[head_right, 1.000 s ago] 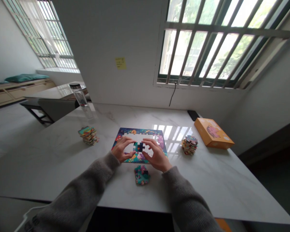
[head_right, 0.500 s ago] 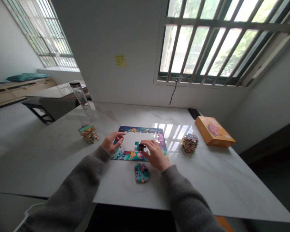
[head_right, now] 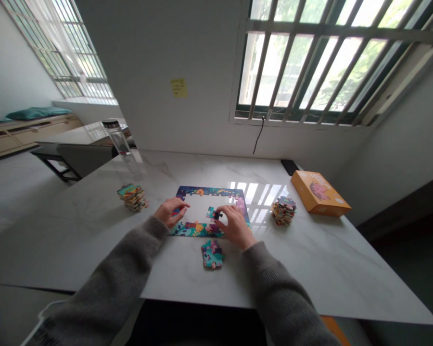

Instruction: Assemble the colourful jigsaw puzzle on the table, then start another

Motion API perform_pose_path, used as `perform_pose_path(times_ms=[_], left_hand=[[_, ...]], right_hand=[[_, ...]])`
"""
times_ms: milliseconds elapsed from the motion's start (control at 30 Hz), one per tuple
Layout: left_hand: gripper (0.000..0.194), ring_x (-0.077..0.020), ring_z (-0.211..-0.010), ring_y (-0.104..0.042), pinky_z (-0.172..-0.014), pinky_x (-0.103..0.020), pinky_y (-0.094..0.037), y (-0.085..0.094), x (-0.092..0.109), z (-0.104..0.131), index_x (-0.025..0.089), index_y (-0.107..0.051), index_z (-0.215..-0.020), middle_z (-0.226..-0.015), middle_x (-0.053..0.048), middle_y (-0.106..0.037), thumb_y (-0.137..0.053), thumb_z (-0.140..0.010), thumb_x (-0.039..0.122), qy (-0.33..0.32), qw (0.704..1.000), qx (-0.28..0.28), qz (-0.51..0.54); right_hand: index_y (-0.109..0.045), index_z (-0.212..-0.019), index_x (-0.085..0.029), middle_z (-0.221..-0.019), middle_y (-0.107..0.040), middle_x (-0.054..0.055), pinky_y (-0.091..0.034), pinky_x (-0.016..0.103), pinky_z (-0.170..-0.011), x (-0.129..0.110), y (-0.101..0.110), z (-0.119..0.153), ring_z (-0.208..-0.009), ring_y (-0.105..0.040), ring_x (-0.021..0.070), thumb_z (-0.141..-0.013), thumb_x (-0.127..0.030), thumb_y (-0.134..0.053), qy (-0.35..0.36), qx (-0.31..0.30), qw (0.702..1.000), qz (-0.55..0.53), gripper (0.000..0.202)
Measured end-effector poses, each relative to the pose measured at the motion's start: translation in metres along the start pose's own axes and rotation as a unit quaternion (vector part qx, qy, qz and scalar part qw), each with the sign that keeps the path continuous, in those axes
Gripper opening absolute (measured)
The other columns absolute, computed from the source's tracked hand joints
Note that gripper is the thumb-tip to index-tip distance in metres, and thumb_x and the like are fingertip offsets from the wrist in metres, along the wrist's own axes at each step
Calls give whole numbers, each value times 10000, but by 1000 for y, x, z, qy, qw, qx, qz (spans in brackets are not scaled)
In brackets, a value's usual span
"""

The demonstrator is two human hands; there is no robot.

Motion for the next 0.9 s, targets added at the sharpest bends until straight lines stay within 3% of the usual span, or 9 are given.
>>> perform_pose_path(times_ms=[200, 300, 400, 567, 667, 767, 900], left_hand=[[176, -175, -728, -618, -789, -337, -438, -3, -6, 0, 200, -699, -916, -751, -19, -684, -527, -882, 215, 4, 1000, -2, -2], [174, -174, -709, -620, -783, -339, -435, -8, -4, 1, 200, -701, -918, -744, -15, -688, -532, -878, 209, -1, 1000, -11, 5], [177, -177, -721, -622, -801, -344, -443, -13, 2, 1, 198, -701, -927, -760, -16, -693, -530, -881, 204, -4, 1000, -28, 8], [170, -183, -760, -633, -807, -347, -456, -24, 9, 4, 192, -696, -942, -784, -23, -704, -539, -878, 196, -7, 997, -67, 22], [169, -183, -762, -632, -820, -353, -461, -28, 9, 4, 192, -696, -940, -781, -25, -701, -542, -871, 186, -5, 996, -80, 26], [165, -180, -752, -630, -831, -354, -460, -28, 8, 4, 202, -694, -942, -778, -20, -699, -544, -874, 191, 1, 997, -81, 21], [167, -179, -751, -633, -832, -356, -459, -27, 9, 3, 200, -695, -948, -789, -21, -706, -549, -869, 182, -1, 996, -81, 23]], right_hand=[[-632, -1078, -222, -1147, -694, 103, -484, 455, -899, 55, 74, 5, -981, -626, 276, -877, -317, -627, -64, 138, 988, 20, 222], [-638, -1089, -211, -1113, -705, 106, -494, 442, -872, 77, 87, 13, -948, -628, 273, -861, -335, -627, -96, 141, 985, 36, 259], [-641, -1094, -218, -1126, -711, 98, -476, 456, -918, 75, 71, 14, -1005, -614, 282, -853, -298, -629, -87, 101, 990, 43, 253], [-650, -1050, -244, -1193, -704, 69, -417, 458, -990, 56, 13, -2, -1110, -577, 272, -838, -216, -623, -54, -18, 998, 36, 216], [-664, -1015, -244, -1159, -717, 57, -377, 474, -1009, 59, -10, -10, -1134, -559, 276, -829, -192, -614, -68, -56, 995, 50, 199], [-681, -998, -249, -1250, -686, 44, -324, 498, -1045, 63, -17, -12, -1205, -520, 278, -785, -81, -544, -68, -80, 992, 71, 305], [-681, -1070, -249, -1349, -622, 52, -321, 484, -1047, 68, -1, -11, -1254, -480, 287, -780, -54, -497, -66, -43, 993, 92, 395]])
Point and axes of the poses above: each hand's wrist, its own z-axis away from the middle knuckle, its own y-axis out of the back of the hand, x = y × z, the point moved 9 cm from there along -z, towards the middle knuckle
